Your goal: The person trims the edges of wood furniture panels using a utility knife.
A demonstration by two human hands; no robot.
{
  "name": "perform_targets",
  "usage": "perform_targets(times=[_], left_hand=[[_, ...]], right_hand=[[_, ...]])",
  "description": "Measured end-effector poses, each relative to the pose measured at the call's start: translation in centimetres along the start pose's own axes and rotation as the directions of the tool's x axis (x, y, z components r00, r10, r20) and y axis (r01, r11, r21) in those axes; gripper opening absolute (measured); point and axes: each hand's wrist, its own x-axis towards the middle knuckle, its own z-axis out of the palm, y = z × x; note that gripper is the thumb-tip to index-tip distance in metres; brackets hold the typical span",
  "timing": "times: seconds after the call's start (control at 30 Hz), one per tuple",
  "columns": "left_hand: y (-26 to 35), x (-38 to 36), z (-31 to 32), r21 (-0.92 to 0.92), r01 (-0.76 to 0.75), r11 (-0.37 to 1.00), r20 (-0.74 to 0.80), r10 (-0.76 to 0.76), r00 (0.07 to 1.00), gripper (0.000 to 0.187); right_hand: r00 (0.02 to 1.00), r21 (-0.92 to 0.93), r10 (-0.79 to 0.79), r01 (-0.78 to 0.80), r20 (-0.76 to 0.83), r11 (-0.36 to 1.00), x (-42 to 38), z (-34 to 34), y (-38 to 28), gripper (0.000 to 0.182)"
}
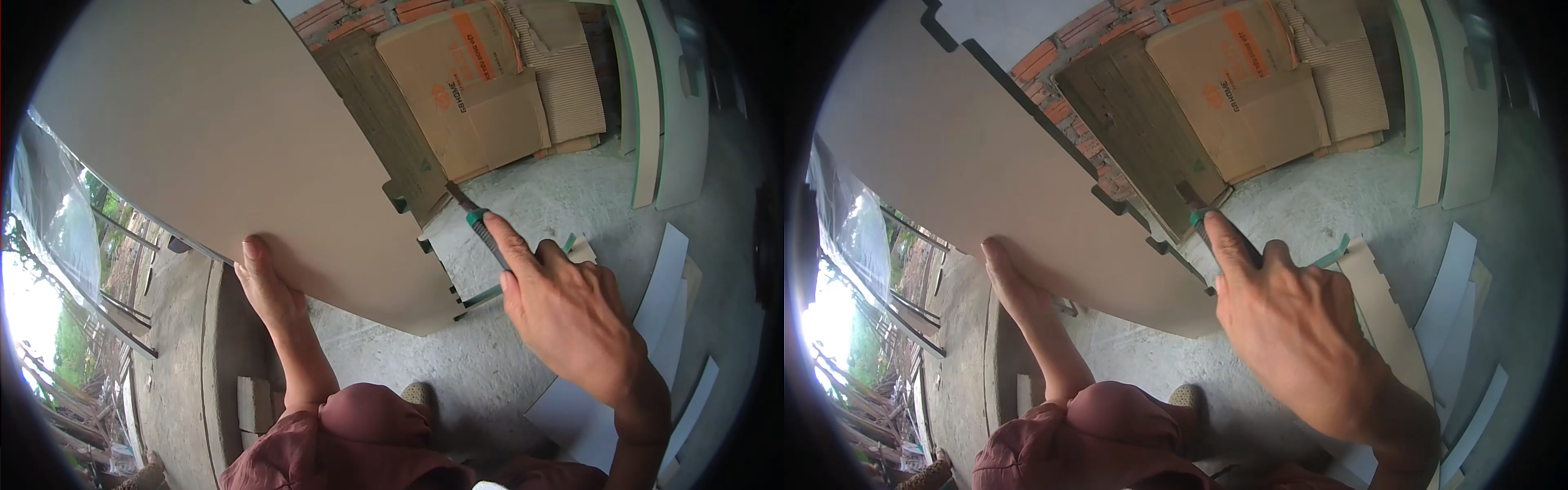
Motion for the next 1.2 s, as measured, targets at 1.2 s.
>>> perform_targets(times=[1.2], left_hand=[[1.8,1.3,4.2,0.293,0.107,0.950,0.005,-0.113,0.994,0.060]], right_hand=[[0.935,0.994,-0.351,0.085,-0.055,0.070,6.4,-7.6,-2.2,0.060]])
